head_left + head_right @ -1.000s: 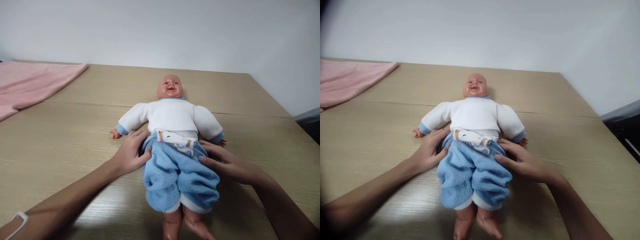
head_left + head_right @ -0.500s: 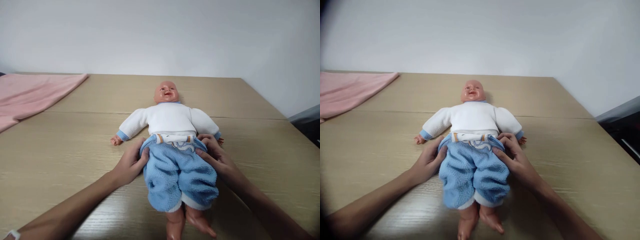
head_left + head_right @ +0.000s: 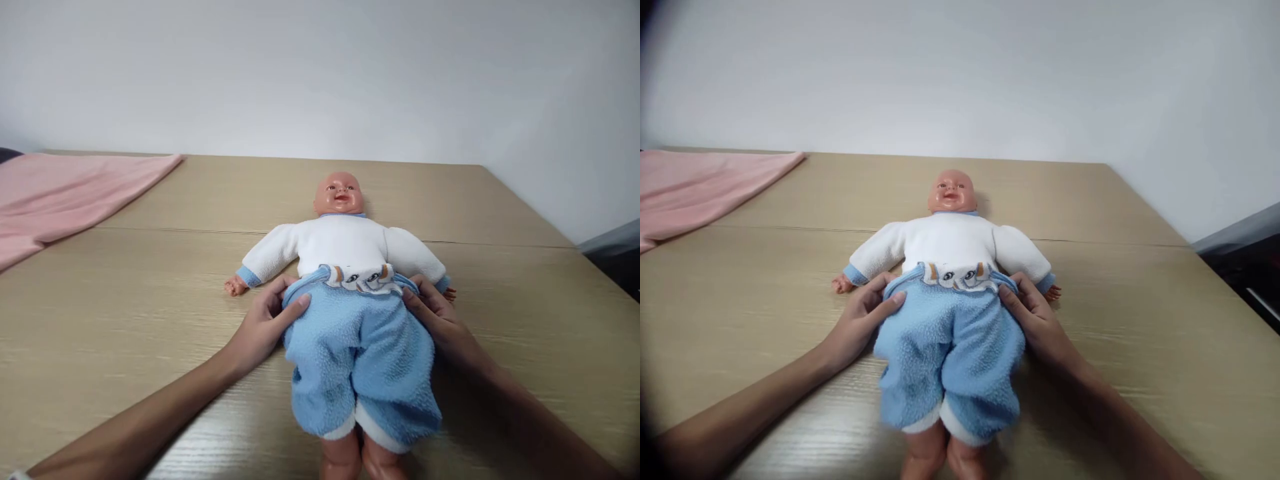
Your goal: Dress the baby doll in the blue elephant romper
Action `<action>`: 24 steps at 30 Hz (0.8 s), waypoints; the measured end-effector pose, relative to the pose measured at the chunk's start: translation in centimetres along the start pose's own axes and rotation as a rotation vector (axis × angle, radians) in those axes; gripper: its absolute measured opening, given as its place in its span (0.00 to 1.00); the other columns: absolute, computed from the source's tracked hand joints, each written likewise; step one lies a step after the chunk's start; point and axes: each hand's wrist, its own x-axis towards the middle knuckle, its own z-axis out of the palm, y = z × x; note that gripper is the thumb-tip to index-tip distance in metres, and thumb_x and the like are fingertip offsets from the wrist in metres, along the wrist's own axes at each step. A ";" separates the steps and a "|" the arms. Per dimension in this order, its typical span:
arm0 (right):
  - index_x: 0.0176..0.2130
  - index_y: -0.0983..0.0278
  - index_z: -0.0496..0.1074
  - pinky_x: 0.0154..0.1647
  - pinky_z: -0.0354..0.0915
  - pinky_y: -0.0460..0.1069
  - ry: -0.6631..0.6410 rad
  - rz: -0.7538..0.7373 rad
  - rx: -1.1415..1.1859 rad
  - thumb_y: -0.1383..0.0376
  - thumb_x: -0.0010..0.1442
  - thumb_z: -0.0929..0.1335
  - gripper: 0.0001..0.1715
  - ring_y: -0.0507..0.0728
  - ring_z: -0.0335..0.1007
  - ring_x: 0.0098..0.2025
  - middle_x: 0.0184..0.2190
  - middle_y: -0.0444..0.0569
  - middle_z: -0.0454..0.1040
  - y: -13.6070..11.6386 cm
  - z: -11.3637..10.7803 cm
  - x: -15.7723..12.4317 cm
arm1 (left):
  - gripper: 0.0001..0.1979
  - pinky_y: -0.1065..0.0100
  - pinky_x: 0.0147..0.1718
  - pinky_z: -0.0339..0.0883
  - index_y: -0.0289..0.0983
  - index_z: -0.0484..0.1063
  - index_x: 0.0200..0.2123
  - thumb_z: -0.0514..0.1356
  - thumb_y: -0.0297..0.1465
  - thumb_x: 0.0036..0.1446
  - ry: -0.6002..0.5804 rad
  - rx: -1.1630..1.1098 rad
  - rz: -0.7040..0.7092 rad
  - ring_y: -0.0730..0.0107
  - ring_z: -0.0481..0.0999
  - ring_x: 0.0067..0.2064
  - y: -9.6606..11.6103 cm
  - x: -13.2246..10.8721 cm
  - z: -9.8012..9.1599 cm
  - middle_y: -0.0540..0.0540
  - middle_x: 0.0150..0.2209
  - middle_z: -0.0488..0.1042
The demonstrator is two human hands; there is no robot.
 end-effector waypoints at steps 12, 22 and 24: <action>0.43 0.55 0.76 0.62 0.67 0.61 0.110 -0.527 -0.528 0.51 0.76 0.72 0.12 0.66 0.73 0.54 0.49 0.52 0.75 -1.0 0.4 0.4 | 0.19 0.68 0.32 0.59 0.42 0.70 0.45 0.66 0.51 0.75 0.190 0.196 0.190 0.69 0.62 0.34 -0.7 1.1 -0.3 0.54 0.34 0.65; 0.44 0.57 0.71 0.42 0.66 0.52 0.055 -0.188 -0.327 0.41 0.75 0.70 0.23 0.58 0.67 0.39 0.36 0.42 0.70 -0.4 0.2 1.8 | 0.15 0.62 0.43 0.63 0.40 0.73 0.45 0.62 0.46 0.76 0.157 0.452 0.214 0.62 0.69 0.41 -0.8 1.1 -1.2 0.50 0.38 0.70; 0.43 0.57 0.72 0.42 0.65 0.53 -0.036 -0.154 -0.389 0.43 0.74 0.70 0.22 0.59 0.66 0.38 0.35 0.43 0.70 -0.6 -0.7 1.7 | 0.13 0.57 0.54 0.66 0.40 0.76 0.50 0.61 0.43 0.75 0.130 0.566 0.306 0.54 0.74 0.51 -0.8 0.8 -1.5 0.45 0.48 0.77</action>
